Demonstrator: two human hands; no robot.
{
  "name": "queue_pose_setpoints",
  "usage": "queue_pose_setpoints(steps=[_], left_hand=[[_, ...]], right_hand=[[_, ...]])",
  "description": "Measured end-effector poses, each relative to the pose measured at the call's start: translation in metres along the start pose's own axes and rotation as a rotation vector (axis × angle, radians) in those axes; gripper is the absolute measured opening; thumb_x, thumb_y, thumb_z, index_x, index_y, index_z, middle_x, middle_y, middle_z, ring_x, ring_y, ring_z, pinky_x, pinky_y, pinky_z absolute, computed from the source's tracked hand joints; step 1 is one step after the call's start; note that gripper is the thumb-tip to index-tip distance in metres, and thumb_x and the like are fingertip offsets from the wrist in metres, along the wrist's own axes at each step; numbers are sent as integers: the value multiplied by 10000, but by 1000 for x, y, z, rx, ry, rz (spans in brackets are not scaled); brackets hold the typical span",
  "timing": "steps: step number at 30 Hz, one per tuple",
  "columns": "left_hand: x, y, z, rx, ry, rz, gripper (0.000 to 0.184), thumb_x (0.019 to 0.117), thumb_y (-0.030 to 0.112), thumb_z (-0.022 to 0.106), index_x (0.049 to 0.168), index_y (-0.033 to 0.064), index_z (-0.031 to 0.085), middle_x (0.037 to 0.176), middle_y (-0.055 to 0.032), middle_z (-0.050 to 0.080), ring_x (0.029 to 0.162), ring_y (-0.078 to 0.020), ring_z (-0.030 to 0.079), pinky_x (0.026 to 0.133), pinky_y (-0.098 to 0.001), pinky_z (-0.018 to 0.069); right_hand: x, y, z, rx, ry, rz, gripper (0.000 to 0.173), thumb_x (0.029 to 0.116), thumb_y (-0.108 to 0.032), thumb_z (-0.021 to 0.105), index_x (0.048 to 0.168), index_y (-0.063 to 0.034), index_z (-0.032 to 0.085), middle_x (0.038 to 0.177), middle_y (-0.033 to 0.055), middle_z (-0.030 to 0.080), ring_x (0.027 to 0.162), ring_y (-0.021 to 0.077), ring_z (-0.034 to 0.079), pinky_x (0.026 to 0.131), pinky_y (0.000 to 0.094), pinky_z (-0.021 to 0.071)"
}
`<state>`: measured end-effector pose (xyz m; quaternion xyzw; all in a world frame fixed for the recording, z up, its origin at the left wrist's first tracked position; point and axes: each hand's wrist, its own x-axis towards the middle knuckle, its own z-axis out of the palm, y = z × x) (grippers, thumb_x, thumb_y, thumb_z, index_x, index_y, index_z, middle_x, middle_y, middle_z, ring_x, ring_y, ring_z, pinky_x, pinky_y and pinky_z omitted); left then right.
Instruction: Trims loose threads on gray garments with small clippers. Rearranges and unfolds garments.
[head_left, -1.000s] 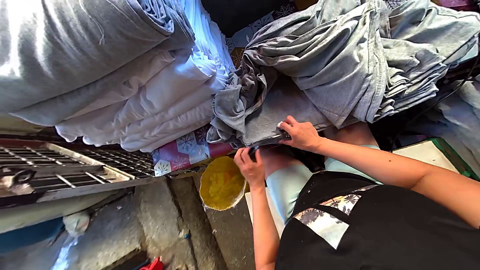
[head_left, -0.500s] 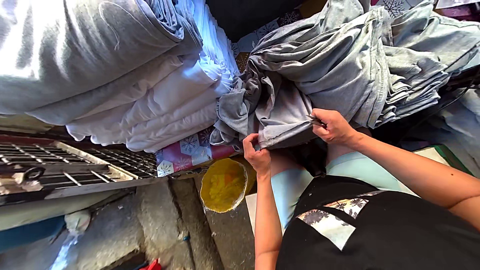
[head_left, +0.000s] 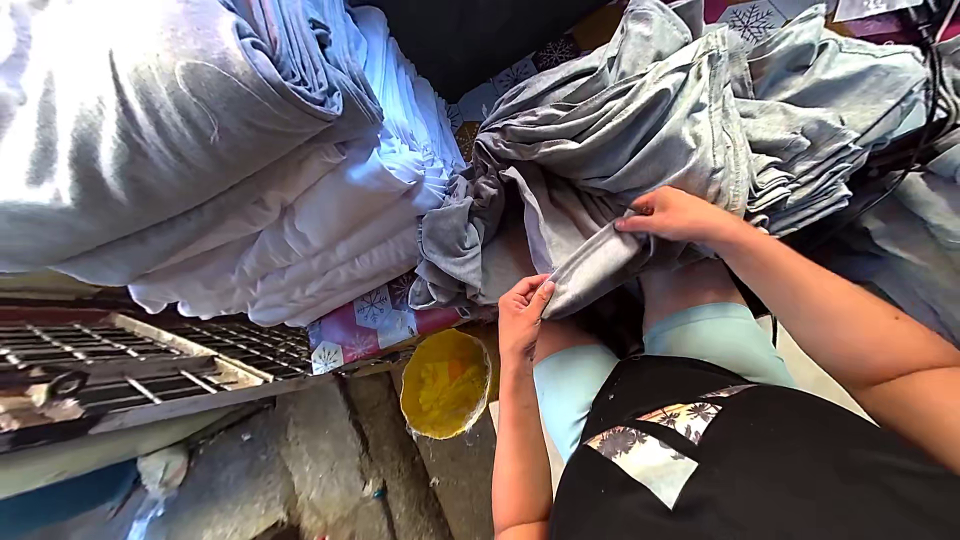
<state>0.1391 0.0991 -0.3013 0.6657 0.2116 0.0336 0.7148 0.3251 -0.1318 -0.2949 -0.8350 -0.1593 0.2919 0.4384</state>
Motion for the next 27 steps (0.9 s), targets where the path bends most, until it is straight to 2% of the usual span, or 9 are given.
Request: queue_pose_setpoints(steps=[1, 3, 5, 7, 9, 13, 21, 24, 27], left_hand=[[0, -1, 4, 33, 22, 5, 102, 981, 35, 647, 1044, 9, 722, 847, -14, 725, 763, -54, 673, 743, -245, 574], [-2, -2, 11, 78, 63, 57, 75, 974, 40, 640, 965, 32, 714, 877, 1, 712, 799, -42, 653, 758, -238, 552], [-6, -3, 17, 92, 110, 116, 85, 966, 44, 627, 937, 44, 707, 961, -11, 730, 881, -52, 667, 807, -249, 555], [-9, -4, 23, 80, 153, 158, 53, 960, 34, 642, 931, 48, 684, 890, -5, 717, 818, -52, 665, 762, -238, 560], [-14, -5, 31, 87, 179, 176, 44, 938, 1, 670, 959, 38, 659, 853, -13, 714, 772, -63, 672, 733, -243, 574], [-21, -12, 42, 48, 250, 220, 185, 902, -52, 683, 1006, 48, 568, 825, -8, 696, 736, -60, 671, 707, -234, 578], [-27, -17, 39, 118, 158, 285, 141, 908, -35, 686, 1035, -22, 747, 937, -27, 747, 825, -23, 688, 793, -209, 582], [-25, -19, 43, 144, 212, 323, 77, 892, -28, 721, 959, -10, 753, 861, 0, 737, 760, 2, 668, 737, -183, 569], [-24, -18, 43, 225, 211, 305, 59, 938, 20, 692, 968, 15, 743, 882, 13, 729, 795, 6, 662, 760, -181, 556]], right_hand=[[0, 0, 4, -166, 64, -40, 324, 972, -289, 725, 1073, 17, 693, 926, 210, 676, 869, 366, 655, 780, 608, 503], [-13, -7, 18, -238, 248, -175, 411, 944, -292, 748, 1204, 18, 674, 1121, 242, 659, 1006, 420, 662, 858, 639, 508], [-31, -19, 41, -105, 411, -396, 267, 933, -200, 742, 1085, 19, 721, 1044, 187, 679, 879, 295, 675, 772, 474, 564], [-44, -29, 69, 85, 334, -527, 191, 903, -189, 773, 990, -22, 744, 937, 96, 681, 785, 160, 640, 697, 330, 553], [-49, -32, 91, 117, 239, -537, 214, 866, -232, 813, 929, -37, 750, 891, 65, 688, 760, 138, 644, 680, 331, 560], [-46, -32, 101, 120, 200, -469, 168, 941, -143, 717, 816, -35, 687, 735, 27, 622, 604, 73, 541, 563, 251, 455], [-42, -29, 98, -56, 189, -710, 106, 896, -132, 697, 871, -30, 708, 808, 63, 629, 699, 160, 615, 605, 342, 519], [-47, -37, 100, 107, 153, -626, 126, 969, -127, 654, 910, -19, 681, 814, 43, 601, 690, 96, 567, 615, 248, 488], [-75, -45, 97, 615, -105, -222, 164, 1086, -176, 462, 1012, -94, 583, 690, -35, 504, 520, 13, 429, 498, 168, 380]])
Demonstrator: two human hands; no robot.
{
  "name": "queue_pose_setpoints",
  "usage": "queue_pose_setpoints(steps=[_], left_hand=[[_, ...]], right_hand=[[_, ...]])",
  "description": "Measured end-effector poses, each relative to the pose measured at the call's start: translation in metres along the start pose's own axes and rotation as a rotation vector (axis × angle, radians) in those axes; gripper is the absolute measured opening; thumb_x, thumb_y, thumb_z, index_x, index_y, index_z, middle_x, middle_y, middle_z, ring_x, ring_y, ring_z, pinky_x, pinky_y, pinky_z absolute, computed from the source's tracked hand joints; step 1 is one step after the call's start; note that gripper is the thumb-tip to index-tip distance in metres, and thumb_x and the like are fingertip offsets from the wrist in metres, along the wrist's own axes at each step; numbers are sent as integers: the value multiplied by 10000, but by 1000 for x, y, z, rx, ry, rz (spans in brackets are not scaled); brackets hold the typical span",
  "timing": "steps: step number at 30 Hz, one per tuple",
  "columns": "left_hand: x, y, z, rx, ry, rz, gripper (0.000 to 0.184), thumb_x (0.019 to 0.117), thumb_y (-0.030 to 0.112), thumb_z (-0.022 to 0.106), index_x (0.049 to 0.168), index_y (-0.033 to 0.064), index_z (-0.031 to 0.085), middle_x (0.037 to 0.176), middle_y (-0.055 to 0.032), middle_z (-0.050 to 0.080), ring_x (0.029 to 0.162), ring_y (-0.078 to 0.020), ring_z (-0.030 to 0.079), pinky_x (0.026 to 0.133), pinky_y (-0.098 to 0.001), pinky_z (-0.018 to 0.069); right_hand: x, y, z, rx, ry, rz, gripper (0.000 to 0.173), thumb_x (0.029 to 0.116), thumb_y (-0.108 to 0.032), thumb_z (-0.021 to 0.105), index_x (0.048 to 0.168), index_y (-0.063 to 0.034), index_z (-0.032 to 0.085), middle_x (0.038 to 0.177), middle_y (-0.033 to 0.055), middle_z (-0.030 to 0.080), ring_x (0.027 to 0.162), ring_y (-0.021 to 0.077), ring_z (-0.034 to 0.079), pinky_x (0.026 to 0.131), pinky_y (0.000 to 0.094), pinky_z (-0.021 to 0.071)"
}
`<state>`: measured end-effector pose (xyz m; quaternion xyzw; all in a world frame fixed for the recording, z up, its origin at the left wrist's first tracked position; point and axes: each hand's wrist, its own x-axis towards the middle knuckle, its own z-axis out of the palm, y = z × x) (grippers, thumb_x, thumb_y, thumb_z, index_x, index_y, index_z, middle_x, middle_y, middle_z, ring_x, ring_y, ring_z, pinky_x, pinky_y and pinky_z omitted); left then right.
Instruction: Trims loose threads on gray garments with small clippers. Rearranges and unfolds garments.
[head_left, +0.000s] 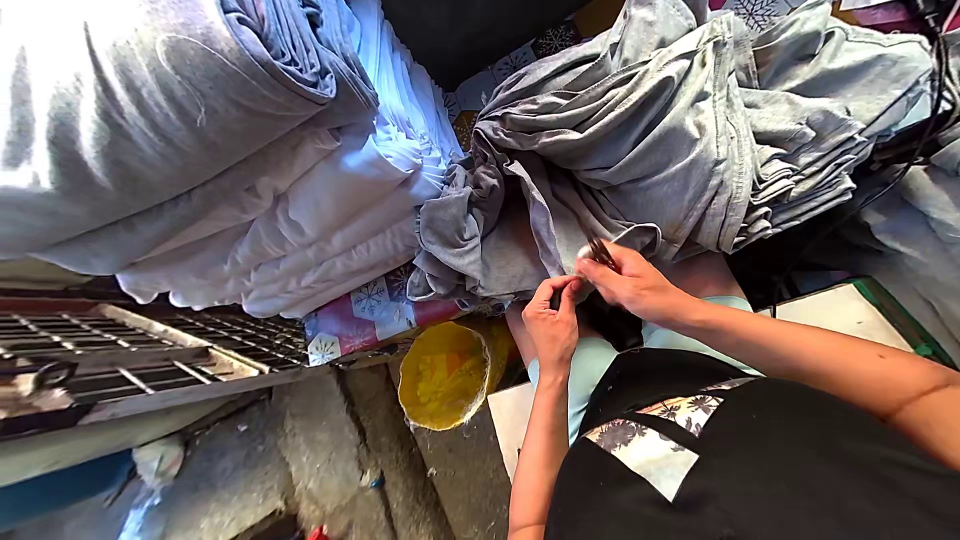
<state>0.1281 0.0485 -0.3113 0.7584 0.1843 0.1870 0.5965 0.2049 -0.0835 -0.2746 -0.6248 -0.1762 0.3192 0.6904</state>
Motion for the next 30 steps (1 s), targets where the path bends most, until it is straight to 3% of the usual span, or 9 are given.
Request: queue_pose_setpoints(steps=[1, 3, 5, 8, 11, 15, 17, 21, 30], left_hand=[[0, -1, 0, 18, -13, -17, 63, 945, 27, 679, 969, 17, 737, 884, 10, 724, 799, 3, 658, 762, -185, 551], [-1, -5, 0, 45, -30, -33, 65, 955, 45, 673, 975, 16, 728, 884, 4, 724, 792, 2, 655, 757, -188, 547], [-2, -8, 2, 74, -28, -13, 66, 963, 55, 663, 979, 13, 712, 859, 10, 709, 762, 21, 635, 728, -169, 530], [-3, -10, 4, 144, -15, 50, 90, 983, 76, 637, 1003, 4, 688, 807, 19, 680, 691, 45, 588, 666, -141, 496], [-1, -8, 2, 178, -6, 66, 111, 1009, 102, 613, 1033, 7, 664, 778, 28, 668, 665, 48, 582, 648, -143, 493], [7, -2, -3, 199, 13, 84, 125, 1036, 147, 585, 1042, 31, 631, 735, 47, 621, 634, 43, 555, 628, -146, 480], [10, -1, -4, 230, 9, 118, 136, 1049, 172, 566, 1044, 49, 623, 725, 55, 607, 627, 39, 552, 616, -147, 473], [13, 1, -5, 238, -2, 170, 134, 1058, 166, 548, 1056, 46, 607, 757, 48, 613, 641, 49, 556, 629, -133, 479], [18, 1, -7, 299, -53, 169, 134, 1062, 196, 547, 1037, 74, 599, 689, 65, 574, 602, 42, 536, 595, -146, 461]], right_hand=[[-12, -2, 0, 169, -104, 181, 229, 1108, -226, 391, 994, -124, 561, 684, -51, 506, 498, 7, 432, 479, 162, 394], [-38, 6, -4, 321, -355, 451, 260, 1119, -268, 342, 1007, -144, 541, 778, -64, 555, 595, 23, 529, 576, 188, 489], [-55, 22, -9, 330, -551, 520, 216, 1106, -203, 387, 975, -145, 548, 793, -69, 619, 685, 30, 617, 669, 204, 538], [-56, 25, -16, 274, -454, 319, 189, 1051, -97, 415, 1034, -121, 602, 807, -76, 688, 688, 29, 666, 666, 214, 580], [-33, 18, -37, -213, -215, -22, 282, 1029, -129, 418, 1145, -25, 655, 742, -80, 599, 597, -32, 509, 562, 165, 442], [5, 20, -63, -785, -66, -409, 446, 1065, -419, 377, 927, -99, 656, 617, -44, 524, 537, 74, 525, 480, 306, 435], [13, 16, -66, -896, -59, -473, 443, 1033, -443, 447, 874, -96, 672, 651, 13, 578, 574, 164, 588, 494, 396, 448], [25, 19, -69, -962, -88, -568, 438, 971, -481, 588, 848, -82, 719, 765, 62, 690, 653, 216, 665, 525, 437, 487], [41, 24, -70, -968, -159, -686, 455, 947, -510, 611, 792, -94, 710, 652, 34, 606, 555, 190, 601, 454, 390, 417]])
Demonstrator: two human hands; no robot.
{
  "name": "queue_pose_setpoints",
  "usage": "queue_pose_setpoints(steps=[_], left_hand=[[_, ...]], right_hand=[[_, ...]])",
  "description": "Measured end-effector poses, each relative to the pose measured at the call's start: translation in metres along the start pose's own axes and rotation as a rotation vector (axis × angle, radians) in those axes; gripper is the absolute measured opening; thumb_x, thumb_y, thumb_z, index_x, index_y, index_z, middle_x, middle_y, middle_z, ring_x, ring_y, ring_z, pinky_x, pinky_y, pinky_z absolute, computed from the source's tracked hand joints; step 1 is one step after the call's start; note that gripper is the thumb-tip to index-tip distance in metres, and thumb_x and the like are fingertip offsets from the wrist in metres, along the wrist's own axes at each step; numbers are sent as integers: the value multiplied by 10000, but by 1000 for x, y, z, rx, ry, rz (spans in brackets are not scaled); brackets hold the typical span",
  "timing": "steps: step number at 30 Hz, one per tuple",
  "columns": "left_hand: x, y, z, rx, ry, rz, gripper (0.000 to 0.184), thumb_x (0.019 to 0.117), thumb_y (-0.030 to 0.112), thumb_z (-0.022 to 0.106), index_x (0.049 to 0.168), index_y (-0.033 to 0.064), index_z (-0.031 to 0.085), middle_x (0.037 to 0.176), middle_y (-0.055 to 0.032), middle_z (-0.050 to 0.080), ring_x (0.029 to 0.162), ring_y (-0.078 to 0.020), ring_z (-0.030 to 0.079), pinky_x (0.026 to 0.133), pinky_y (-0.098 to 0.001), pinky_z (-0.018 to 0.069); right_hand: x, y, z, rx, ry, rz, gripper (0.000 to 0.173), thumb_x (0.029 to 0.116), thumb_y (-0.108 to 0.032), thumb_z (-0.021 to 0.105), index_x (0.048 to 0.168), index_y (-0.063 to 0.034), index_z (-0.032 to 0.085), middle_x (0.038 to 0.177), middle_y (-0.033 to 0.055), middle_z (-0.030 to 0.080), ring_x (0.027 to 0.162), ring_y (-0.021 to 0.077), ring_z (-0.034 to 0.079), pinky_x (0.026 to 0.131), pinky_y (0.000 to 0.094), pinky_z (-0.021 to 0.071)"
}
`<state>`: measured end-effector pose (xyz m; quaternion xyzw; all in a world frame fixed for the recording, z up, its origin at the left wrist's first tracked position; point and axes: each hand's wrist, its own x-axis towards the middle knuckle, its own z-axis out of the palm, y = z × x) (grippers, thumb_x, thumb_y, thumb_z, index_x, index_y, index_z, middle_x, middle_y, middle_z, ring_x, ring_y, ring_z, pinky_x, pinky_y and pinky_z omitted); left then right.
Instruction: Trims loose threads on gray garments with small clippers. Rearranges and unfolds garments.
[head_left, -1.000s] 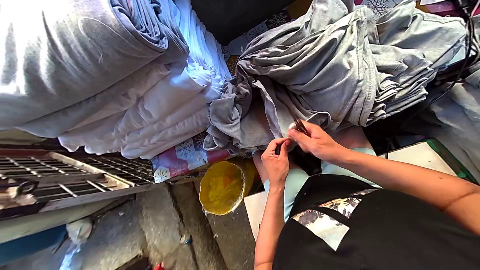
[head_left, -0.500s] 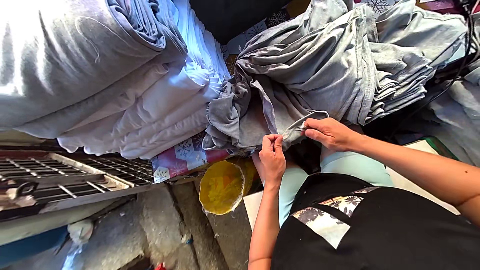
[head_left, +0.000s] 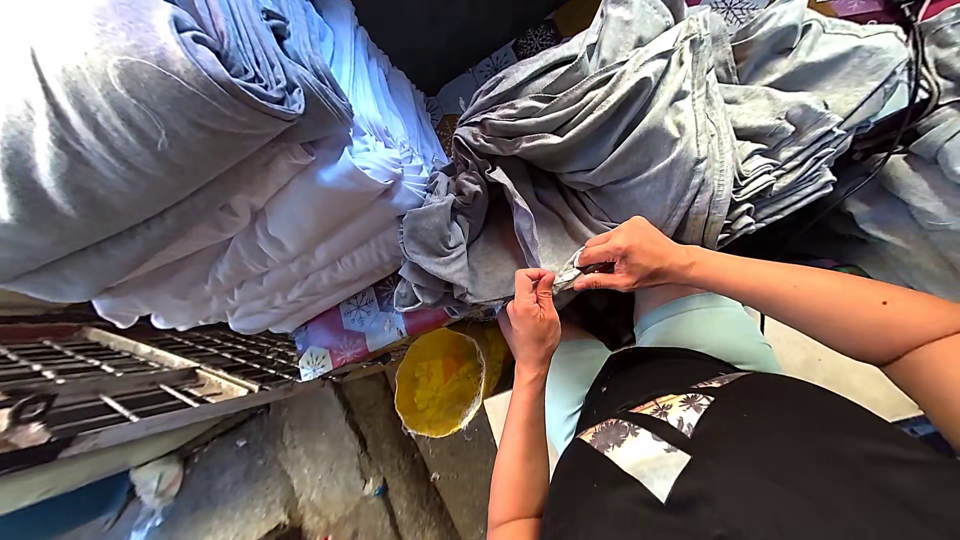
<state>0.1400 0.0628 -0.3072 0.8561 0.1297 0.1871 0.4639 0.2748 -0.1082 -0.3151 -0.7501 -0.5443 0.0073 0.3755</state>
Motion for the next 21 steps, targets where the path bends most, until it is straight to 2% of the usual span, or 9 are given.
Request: queue_pose_setpoints(steps=[6, 9, 10, 12, 14, 16, 18, 19, 21], left_hand=[[1, -2, 3, -87, 7, -31, 92, 1050, 154, 560, 1016, 75, 593, 765, 59, 595, 670, 40, 563, 646, -143, 484], [1, -2, 5, -135, -17, -52, 90, 1054, 149, 546, 1027, 76, 591, 779, 53, 594, 678, 26, 564, 652, -160, 492], [0, -2, 6, -140, -25, -48, 92, 1055, 153, 546, 1029, 78, 593, 778, 53, 596, 683, 27, 569, 654, -161, 495], [-2, -2, 1, -86, -3, 2, 123, 1059, 166, 543, 1022, 70, 611, 791, 47, 632, 722, 22, 606, 685, -175, 513], [-3, -4, -18, 33, 56, 71, 180, 1061, 122, 518, 1020, 21, 661, 921, -18, 732, 881, -47, 693, 827, -256, 570], [-8, -11, -50, 290, 166, 6, 229, 1054, 87, 491, 1011, -22, 687, 944, -94, 737, 897, -166, 713, 834, -354, 579], [-12, -23, -82, 650, 228, -251, 250, 1059, 113, 479, 1073, -65, 655, 940, -212, 712, 874, -359, 716, 766, -514, 563], [-11, -27, -92, 780, 190, -429, 286, 1076, 143, 458, 1136, -73, 635, 1006, -261, 707, 954, -436, 708, 812, -588, 542], [-8, -24, -98, 780, 128, -542, 377, 1098, 220, 440, 1140, -85, 657, 1077, -291, 695, 1047, -457, 682, 902, -616, 504]], right_hand=[[-8, 1, 5, 86, 128, 76, 438, 979, -433, 610, 729, -81, 682, 642, 43, 631, 562, 180, 604, 484, 395, 424], [-5, 4, 4, 263, 76, 203, 484, 929, -505, 677, 1024, -37, 756, 934, 90, 707, 803, 214, 675, 677, 461, 547], [-3, 7, 5, 322, 7, 238, 479, 906, -507, 711, 1037, -48, 746, 954, 73, 706, 828, 193, 671, 706, 458, 550], [1, 7, 9, 498, -85, 300, 300, 909, -334, 758, 832, -52, 689, 692, -3, 595, 615, 77, 529, 572, 317, 423], [7, 2, 3, 680, -90, 350, 245, 946, -148, 707, 736, -64, 612, 608, -65, 498, 543, -18, 435, 522, 183, 345], [8, -2, 0, 809, -19, 373, 257, 951, -94, 681, 709, -86, 592, 599, -96, 490, 537, -52, 427, 517, 144, 339], [9, -6, -3, 894, 20, 430, 229, 954, -70, 668, 729, -85, 632, 611, -102, 535, 548, -58, 460, 532, 142, 371], [10, -9, -5, 933, 29, 475, 226, 957, -54, 662, 734, -87, 642, 615, -103, 553, 551, -59, 477, 538, 140, 391], [12, -14, -7, 989, 27, 555, 256, 964, -48, 653, 716, -105, 622, 601, -105, 553, 537, -53, 480, 527, 145, 390]])
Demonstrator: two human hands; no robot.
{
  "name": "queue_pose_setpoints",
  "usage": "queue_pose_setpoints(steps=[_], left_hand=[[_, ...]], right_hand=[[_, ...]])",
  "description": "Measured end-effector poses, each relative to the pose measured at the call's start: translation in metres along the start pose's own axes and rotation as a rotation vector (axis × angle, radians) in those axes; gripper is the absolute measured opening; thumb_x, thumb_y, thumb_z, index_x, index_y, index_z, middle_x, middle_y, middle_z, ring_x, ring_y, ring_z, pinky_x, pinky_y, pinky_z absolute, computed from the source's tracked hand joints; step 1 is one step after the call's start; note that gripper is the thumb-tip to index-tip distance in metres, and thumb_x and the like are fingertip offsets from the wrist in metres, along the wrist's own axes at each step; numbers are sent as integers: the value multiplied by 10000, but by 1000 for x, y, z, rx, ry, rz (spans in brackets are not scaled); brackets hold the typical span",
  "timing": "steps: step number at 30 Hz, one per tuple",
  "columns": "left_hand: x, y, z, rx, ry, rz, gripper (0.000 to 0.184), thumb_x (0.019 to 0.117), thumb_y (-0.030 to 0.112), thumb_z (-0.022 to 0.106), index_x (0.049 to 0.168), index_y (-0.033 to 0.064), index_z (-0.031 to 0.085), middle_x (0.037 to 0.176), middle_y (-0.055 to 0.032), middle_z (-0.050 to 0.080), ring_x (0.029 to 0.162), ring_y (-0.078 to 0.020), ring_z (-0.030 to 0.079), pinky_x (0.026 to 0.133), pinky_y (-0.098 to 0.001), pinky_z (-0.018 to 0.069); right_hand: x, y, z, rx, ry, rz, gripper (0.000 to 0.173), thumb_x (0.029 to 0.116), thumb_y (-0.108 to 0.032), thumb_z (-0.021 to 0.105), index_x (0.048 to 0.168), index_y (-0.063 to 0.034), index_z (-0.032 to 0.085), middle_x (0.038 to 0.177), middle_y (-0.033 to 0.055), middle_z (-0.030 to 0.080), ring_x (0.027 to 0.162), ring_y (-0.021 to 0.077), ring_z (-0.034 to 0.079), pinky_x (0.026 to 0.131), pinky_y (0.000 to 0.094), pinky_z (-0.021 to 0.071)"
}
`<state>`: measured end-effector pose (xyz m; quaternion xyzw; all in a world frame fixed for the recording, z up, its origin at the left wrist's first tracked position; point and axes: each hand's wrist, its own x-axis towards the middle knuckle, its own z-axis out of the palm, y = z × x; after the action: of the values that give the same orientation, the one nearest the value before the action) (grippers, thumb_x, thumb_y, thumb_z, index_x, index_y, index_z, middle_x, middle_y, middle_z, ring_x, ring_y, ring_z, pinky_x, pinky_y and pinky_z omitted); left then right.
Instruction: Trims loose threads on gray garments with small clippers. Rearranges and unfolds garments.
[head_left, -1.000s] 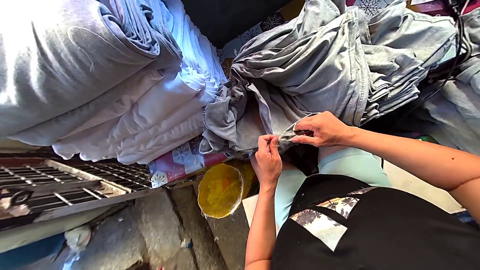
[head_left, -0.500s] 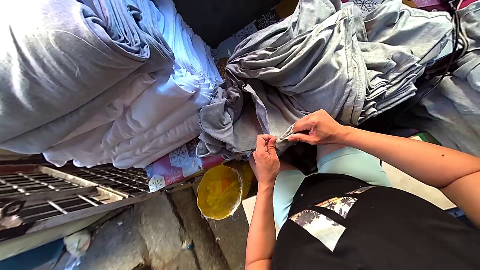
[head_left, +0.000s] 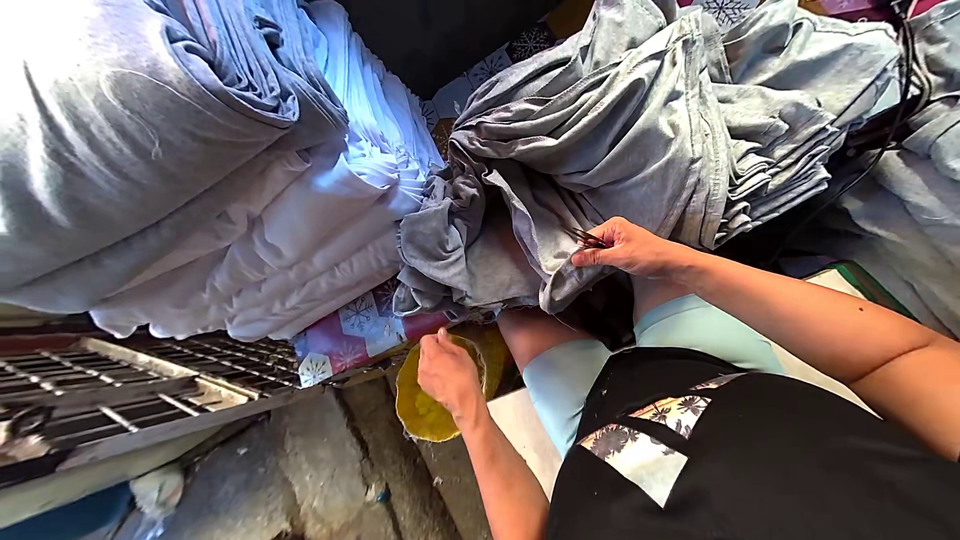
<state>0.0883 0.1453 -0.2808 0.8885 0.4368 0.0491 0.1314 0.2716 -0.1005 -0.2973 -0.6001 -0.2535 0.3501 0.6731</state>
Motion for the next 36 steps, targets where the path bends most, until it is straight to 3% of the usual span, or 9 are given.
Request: queue_pose_setpoints(steps=[1, 4, 7, 8, 10, 14, 18, 30, 36], left_hand=[[-5, 6, 3, -149, 21, 109, 372, 1074, 223, 492, 1083, -99, 676, 1035, -275, 702, 1000, -412, 695, 883, -573, 520], [-21, 42, 28, -858, -216, 412, 398, 939, 150, 689, 1254, -66, 575, 1189, -136, 683, 1084, -174, 671, 958, -358, 550], [-35, 78, 44, -1277, -440, 306, 372, 879, -23, 723, 1211, 38, 568, 993, -26, 752, 887, -81, 720, 818, -279, 601], [-37, 84, 45, -1313, -430, 250, 345, 880, -53, 713, 1180, 44, 574, 936, -25, 753, 837, -80, 719, 785, -271, 601], [-40, 88, 45, -1328, -363, 178, 331, 868, -87, 714, 1132, 44, 563, 870, -33, 756, 770, -80, 721, 734, -256, 602], [-49, 90, 43, -1310, -266, 164, 397, 852, -112, 717, 1152, 49, 513, 872, -48, 761, 763, -94, 732, 720, -256, 607], [-62, 96, 41, -1235, -199, 230, 469, 829, -111, 743, 1190, 49, 490, 865, -28, 764, 746, -70, 732, 703, -231, 605], [-75, 98, 51, -1295, -80, 263, 443, 821, -148, 712, 1108, 63, 447, 861, -18, 751, 776, -61, 731, 725, -224, 609], [-70, 95, 47, -1359, -133, 164, 458, 828, -166, 698, 1111, 66, 423, 848, -21, 735, 773, -74, 729, 730, -233, 609]], right_hand=[[0, -1, 1, 22, 1, 37, 275, 966, -54, 653, 700, -112, 611, 590, -101, 544, 524, -45, 471, 512, 151, 377], [1, -4, 6, 80, -51, 110, 321, 980, -56, 638, 673, -118, 570, 578, -84, 539, 513, -24, 485, 504, 154, 396], [3, -2, 8, -13, 26, 58, 206, 957, -69, 687, 758, -89, 639, 649, -70, 596, 577, -28, 532, 559, 155, 439], [0, 0, 7, -134, 113, -20, 80, 942, -105, 723, 874, -71, 699, 763, -49, 641, 680, -14, 575, 647, 178, 482], [-11, 1, 7, -386, 296, -165, 173, 937, -164, 739, 1061, -43, 733, 973, 38, 679, 849, 83, 632, 770, 278, 538], [-37, -8, 29, -439, 416, -236, 106, 900, -132, 761, 858, -43, 720, 768, -1, 652, 637, 1, 543, 581, 171, 447], [-43, -6, 47, -469, 406, -136, 202, 914, -167, 761, 751, -67, 697, 606, -25, 579, 518, 7, 476, 497, 207, 381], [-39, -3, 57, -378, 387, 13, 137, 925, -116, 681, 798, -79, 646, 605, -21, 526, 518, 42, 471, 497, 240, 385], [-43, 0, 55, -320, 420, -10, 129, 940, -141, 746, 838, -65, 728, 638, -16, 613, 535, 16, 509, 516, 215, 420]])
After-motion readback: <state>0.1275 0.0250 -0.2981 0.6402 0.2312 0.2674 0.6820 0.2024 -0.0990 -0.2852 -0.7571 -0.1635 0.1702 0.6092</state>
